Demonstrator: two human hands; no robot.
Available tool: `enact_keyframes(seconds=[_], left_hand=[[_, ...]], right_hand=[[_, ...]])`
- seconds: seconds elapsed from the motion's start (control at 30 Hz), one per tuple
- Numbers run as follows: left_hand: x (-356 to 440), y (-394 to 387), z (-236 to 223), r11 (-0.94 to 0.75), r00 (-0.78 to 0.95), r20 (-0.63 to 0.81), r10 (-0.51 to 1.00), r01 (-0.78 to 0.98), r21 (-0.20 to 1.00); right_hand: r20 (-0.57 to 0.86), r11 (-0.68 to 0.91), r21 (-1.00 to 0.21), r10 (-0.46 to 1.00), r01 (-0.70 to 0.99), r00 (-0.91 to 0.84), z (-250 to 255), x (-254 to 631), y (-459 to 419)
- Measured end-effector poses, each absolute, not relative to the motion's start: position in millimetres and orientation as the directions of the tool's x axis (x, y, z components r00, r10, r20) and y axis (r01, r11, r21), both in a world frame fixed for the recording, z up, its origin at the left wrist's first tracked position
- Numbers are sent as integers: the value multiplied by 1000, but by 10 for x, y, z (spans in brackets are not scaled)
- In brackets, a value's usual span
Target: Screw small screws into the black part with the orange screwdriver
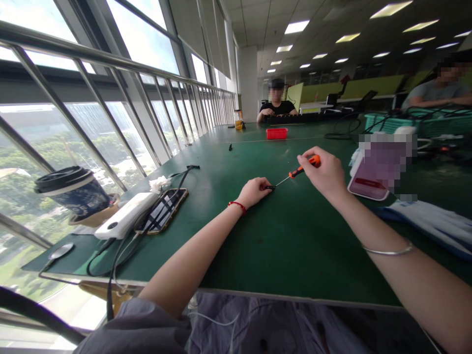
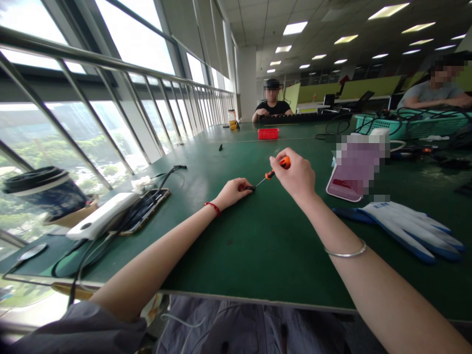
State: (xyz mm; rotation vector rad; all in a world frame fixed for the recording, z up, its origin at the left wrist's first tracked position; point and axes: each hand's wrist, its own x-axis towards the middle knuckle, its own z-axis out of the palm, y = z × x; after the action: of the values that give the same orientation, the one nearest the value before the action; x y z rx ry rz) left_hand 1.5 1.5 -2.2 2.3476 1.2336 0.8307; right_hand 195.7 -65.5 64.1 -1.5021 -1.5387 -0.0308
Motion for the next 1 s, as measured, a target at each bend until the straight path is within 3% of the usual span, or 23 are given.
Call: enact_keyframes(seconds=[0.27,0.37,0.47,0.57,0.67,0.73,0.87,1.0], left_hand=[[15,1,-9,-558,444,338,830,624,548],[15,4,-18,-564,445,348,825,625,539],[14,10,-25,-563,441,350,826,634,530],[18,7,-21,-559,441,343,829,649,517],[24,-9,-8,-559,434,353,829,672,486],[26,-22,0,-557,427,360,829,686,469],[22,-35,8,-583,448,377,811,670,459],[23,-28,4,-656,497,430,754,603,454]], right_hand=[[639,344,-610,746,714,186,605,1953,-628],[507,345,-719,854,603,117,625,1969,-627],[296,293,-846,953,445,-66,676,2035,-622],[298,305,-874,951,378,-79,681,2117,-581],[518,404,-756,851,516,92,539,2131,-487],[567,393,-585,824,710,11,372,2078,-409],[355,358,-291,902,887,-247,88,1906,-292],[323,405,-240,890,882,-321,43,1839,-256]])
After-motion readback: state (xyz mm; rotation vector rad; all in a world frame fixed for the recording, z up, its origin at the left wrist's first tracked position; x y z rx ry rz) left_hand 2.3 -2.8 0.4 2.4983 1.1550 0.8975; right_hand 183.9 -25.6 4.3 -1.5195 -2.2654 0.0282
